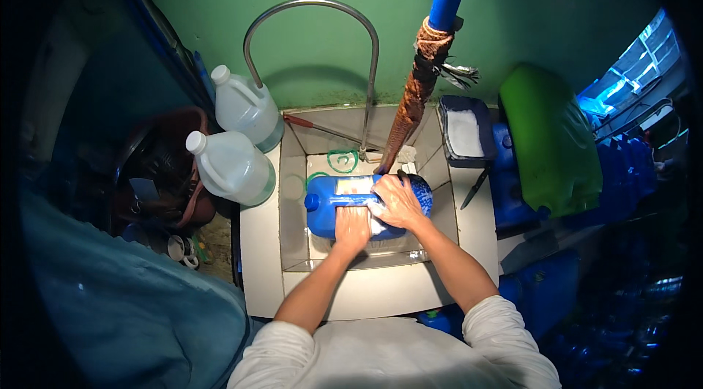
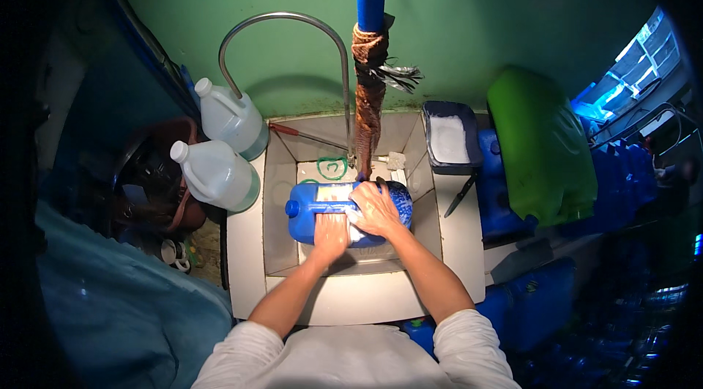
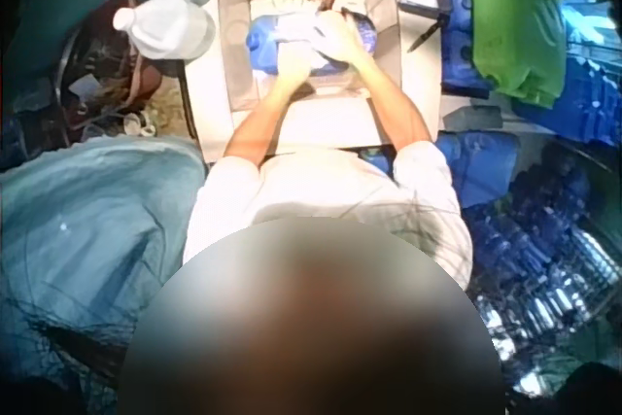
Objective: The person cleans a blue plastic container by hand using a sponge and water from a pipe. They scrub the exterior and interior, rinse, and then place the container on a stack of other containers.
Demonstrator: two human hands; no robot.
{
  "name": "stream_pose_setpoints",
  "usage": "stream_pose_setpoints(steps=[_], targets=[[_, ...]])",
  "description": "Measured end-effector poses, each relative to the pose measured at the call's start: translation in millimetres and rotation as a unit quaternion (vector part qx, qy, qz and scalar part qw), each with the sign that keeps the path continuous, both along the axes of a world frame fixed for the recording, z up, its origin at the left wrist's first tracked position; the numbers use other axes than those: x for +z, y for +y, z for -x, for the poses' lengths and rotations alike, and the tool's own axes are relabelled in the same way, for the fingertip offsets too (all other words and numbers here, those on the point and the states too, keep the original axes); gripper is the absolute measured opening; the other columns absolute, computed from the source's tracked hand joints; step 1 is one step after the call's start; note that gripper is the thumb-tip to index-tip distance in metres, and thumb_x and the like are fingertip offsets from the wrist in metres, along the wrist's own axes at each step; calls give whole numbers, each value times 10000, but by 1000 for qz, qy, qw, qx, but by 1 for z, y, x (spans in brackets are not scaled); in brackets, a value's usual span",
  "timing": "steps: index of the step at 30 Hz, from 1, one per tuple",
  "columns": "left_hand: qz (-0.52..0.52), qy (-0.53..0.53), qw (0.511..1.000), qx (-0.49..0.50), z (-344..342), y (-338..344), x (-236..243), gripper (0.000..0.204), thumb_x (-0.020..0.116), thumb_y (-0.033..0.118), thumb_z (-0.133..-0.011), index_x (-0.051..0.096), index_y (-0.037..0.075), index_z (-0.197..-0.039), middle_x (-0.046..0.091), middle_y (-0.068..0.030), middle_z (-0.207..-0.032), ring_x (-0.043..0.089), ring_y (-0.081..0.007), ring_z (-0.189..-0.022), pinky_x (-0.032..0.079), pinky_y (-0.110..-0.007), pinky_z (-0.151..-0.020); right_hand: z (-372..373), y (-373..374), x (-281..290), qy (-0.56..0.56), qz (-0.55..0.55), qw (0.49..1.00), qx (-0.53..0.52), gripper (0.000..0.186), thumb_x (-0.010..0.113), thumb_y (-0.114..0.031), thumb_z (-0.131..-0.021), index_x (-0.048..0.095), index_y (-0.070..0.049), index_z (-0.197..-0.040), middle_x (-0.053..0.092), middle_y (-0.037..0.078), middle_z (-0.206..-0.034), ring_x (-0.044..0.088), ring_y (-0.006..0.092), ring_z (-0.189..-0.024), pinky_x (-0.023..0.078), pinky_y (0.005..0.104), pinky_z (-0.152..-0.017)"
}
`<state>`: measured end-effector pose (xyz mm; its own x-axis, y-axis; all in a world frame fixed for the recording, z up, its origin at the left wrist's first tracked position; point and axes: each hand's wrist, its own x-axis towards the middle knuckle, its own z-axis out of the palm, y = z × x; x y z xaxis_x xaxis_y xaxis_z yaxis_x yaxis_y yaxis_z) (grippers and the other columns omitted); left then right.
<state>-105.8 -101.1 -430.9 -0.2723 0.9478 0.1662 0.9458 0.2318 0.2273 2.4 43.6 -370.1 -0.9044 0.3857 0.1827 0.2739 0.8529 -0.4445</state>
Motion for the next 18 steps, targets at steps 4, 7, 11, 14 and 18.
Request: stream_pose_setpoints(steps=[4, 7, 11, 14, 18], targets=[[58, -129, 989, -39, -19, -73, 14, 432, 618, 103, -793, 613, 34, -1220, 623, -169, -1234, 563, -358, -1182, 391, -517, -1010, 5, -2, -3, 16, -9, 995, 95, 575, 697, -218, -823, 585, -132, -1381, 645, 117, -1200, 579, 293, -1169, 390, 484, -1079], [-198, -99, 975, 9, 7, -93, 25, 433, 611, 71, -746, 653, -24, -1166, 665, -207, -1128, 601, -394, -1079, 438, -517, -911, 18, -9, -11, -89, -78, 991, 60, 503, 610, -375, -937, 587, -233, -1419, 699, 73, -1163, 610, 263, -1153, 346, 569, -1069], [-146, 10, 987, 66, 69, -22, 46, 528, 616, 142, -788, 622, -60, -1276, 617, -214, -1324, 422, -453, -1369, 270, -635, -1133, 20, -25, -19, -76, -43, 996, 9, 431, 623, -410, -938, 637, -213, -1321, 707, 90, -1084, 646, 260, -1077, 354, 567, -1015], [64, 0, 989, 132, 77, 18, 47, 535, 634, 243, -854, 607, -4, -1329, 612, -136, -1372, 297, -431, -1484, 142, -710, -1178, 1, -32, -17, -70, -68, 995, 10, 349, 656, -420, -920, 654, -176, -1170, 694, 86, -956, 647, 280, -987, 384, 495, -858], [-269, 102, 954, 80, 35, -21, 16, 444, 539, 311, -957, 638, 3, -1261, 629, -166, -1321, 286, -467, -1495, 63, -750, -1164, -27, -32, -18, -30, -40, 998, -29, 392, 692, -428, -890, 663, -174, -1187, 688, 46, -960, 577, 261, -1066, 373, 474, -884]])
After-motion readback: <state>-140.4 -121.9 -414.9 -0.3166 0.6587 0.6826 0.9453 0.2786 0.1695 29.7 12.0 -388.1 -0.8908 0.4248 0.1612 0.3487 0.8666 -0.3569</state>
